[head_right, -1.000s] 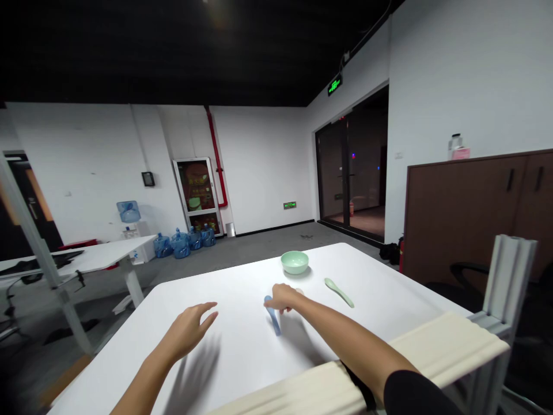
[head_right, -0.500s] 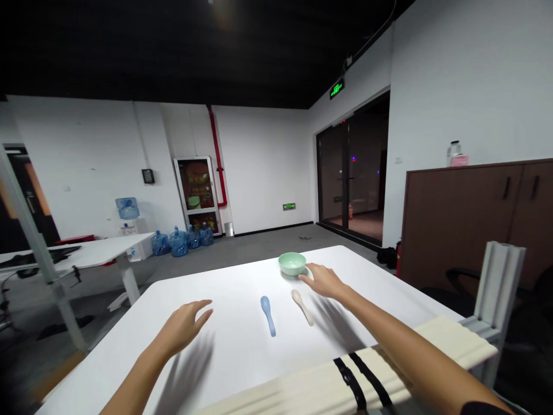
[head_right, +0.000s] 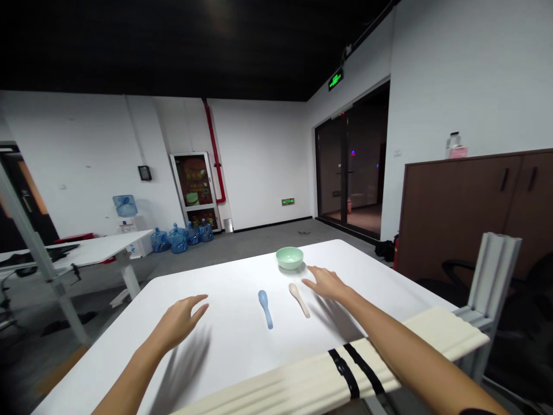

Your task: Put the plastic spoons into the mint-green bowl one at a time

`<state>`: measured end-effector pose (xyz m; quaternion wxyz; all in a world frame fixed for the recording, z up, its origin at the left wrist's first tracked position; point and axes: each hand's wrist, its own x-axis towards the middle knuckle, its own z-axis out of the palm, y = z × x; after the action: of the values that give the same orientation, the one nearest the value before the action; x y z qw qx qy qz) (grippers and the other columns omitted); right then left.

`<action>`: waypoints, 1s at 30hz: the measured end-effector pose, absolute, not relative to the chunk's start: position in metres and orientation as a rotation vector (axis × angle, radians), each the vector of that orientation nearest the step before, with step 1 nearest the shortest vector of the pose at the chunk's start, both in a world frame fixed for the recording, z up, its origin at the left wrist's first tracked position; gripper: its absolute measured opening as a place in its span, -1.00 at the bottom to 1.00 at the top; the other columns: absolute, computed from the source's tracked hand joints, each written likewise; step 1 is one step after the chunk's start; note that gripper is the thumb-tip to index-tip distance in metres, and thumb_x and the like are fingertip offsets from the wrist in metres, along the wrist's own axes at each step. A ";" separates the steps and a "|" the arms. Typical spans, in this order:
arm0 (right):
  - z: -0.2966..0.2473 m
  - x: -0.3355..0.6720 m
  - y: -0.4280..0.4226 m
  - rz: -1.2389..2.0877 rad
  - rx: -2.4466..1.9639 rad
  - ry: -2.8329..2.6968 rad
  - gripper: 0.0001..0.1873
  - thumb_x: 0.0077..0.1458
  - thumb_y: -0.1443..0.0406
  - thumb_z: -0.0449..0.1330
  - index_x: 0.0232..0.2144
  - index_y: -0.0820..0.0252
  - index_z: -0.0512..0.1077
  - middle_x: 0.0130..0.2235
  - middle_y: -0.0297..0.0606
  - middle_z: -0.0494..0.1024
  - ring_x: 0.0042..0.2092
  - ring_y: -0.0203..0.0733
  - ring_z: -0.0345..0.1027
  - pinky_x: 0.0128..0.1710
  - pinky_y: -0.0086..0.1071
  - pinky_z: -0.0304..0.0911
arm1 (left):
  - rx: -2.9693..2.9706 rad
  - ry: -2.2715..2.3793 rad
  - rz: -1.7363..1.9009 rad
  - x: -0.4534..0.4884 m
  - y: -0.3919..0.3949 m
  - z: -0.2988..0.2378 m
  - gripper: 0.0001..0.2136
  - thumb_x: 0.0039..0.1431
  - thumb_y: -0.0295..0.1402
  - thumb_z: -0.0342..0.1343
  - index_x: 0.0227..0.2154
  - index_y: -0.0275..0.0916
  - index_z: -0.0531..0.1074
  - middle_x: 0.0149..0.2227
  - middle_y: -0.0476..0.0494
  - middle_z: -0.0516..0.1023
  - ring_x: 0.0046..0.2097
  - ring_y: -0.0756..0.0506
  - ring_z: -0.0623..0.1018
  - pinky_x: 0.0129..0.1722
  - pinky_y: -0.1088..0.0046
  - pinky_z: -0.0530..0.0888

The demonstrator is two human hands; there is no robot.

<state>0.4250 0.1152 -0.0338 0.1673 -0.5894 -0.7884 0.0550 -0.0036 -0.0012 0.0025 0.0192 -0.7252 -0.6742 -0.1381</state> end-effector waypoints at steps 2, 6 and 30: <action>-0.034 0.425 0.115 0.168 -1.679 -2.239 -0.23 0.17 -0.11 -0.05 0.28 0.21 0.17 0.26 -0.09 0.28 0.21 0.07 0.20 0.15 -0.17 0.12 | -2.250 -2.093 -0.428 -0.003 -0.001 0.003 -0.50 0.27 -0.05 -0.21 0.10 -0.15 0.40 0.13 -0.15 0.48 0.16 -0.24 0.44 0.08 0.21 0.37; -0.035 0.426 0.116 0.173 -1.683 -2.233 -0.22 0.17 -0.12 -0.05 0.28 0.21 0.18 0.25 -0.08 0.29 0.21 0.07 0.19 0.15 -0.18 0.11 | -2.250 -2.094 -0.425 -0.004 -0.001 0.003 -0.51 0.27 -0.05 -0.21 0.10 -0.15 0.39 0.13 -0.15 0.48 0.16 -0.24 0.44 0.07 0.21 0.38; -0.019 0.387 0.131 0.156 -1.760 -2.364 -0.57 0.11 0.01 0.09 -0.29 0.23 0.53 -0.19 -0.02 0.59 -0.16 0.02 0.48 -0.24 -0.30 0.30 | -2.259 -2.086 -0.432 -0.001 -0.004 0.007 -0.53 0.28 -0.08 -0.20 0.09 -0.15 0.40 0.12 -0.16 0.49 0.15 -0.22 0.45 0.09 0.22 0.36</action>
<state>0.3875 0.1310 -0.0195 0.0949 -0.5937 -0.7973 0.0526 -0.0015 -0.0041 0.0068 0.0184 -0.7273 -0.6718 -0.1392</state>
